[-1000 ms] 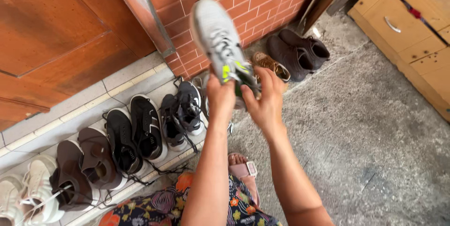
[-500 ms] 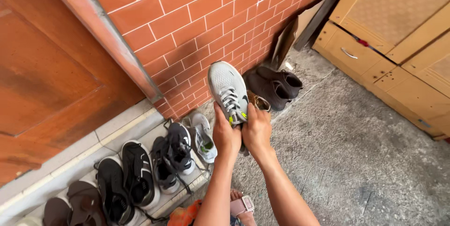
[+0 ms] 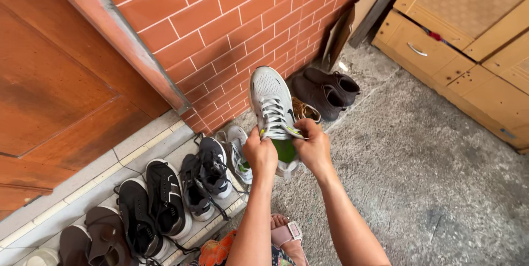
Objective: The person unlaces a gray sneaker, then re-laces it. Next, the person unlaces a tan sneaker and re-laces it. The actions are performed one shoe at a time on a tiled entryway floor.
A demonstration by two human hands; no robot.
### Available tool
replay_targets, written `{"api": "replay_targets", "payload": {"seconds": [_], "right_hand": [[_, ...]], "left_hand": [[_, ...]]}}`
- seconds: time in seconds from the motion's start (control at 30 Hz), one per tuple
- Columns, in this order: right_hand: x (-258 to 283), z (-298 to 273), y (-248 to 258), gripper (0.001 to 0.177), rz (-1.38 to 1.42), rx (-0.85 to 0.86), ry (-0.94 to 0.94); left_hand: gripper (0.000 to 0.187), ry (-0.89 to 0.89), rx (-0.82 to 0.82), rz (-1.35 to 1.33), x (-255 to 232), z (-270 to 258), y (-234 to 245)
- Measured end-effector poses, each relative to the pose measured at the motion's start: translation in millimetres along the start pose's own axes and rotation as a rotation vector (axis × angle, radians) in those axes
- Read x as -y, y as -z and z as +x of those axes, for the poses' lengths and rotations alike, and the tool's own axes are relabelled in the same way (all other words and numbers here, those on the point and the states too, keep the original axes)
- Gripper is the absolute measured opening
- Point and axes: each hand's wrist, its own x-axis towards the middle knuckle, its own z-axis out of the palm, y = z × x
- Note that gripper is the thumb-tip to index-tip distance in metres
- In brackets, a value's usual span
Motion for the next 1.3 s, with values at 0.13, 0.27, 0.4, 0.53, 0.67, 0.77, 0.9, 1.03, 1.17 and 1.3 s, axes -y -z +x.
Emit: {"api": "replay_targets", "payload": {"seconds": [0.13,0.27,0.4,0.53,0.67,0.77,0.9,1.03,1.17,1.3], "right_hand": [[6,-5,6,0.050,-0.377,-0.142,0.603],[9,2,16,0.027,-0.176,0.032,0.263],[17,21,33,0.014,0.286,0.239,-0.119],[42,27,38,0.024,-0.052,0.146,0.420],[70,26,27,0.033,-0.326,0.220,0.774],[83,24,20,0.034,-0.394,0.226,0.841],[77,22,12,0.035,-0.362,0.199,0.904],[64,22,-2,0.035,-0.275,0.162,0.883],[68,23,-12,0.025,-0.286,0.253,0.959],[83,37,1,0.016,-0.127,0.584,0.468]], "left_hand": [[0.049,0.000,0.057,-0.050,-4,4,-1],[0.054,-0.044,0.043,-0.209,-9,2,-2],[0.058,0.064,0.052,-0.215,-13,7,0],[0.061,0.004,0.020,-0.155,-13,7,-1],[0.060,-0.083,0.000,-0.095,-15,4,-1],[0.056,-0.070,-0.011,-0.129,-20,6,5],[0.054,-0.015,0.006,-0.151,-23,7,13],[0.055,-0.062,-0.044,-0.063,-17,7,14],[0.053,-0.044,-0.126,0.004,-7,9,12],[0.051,-0.044,-0.176,0.050,5,12,11]]}}
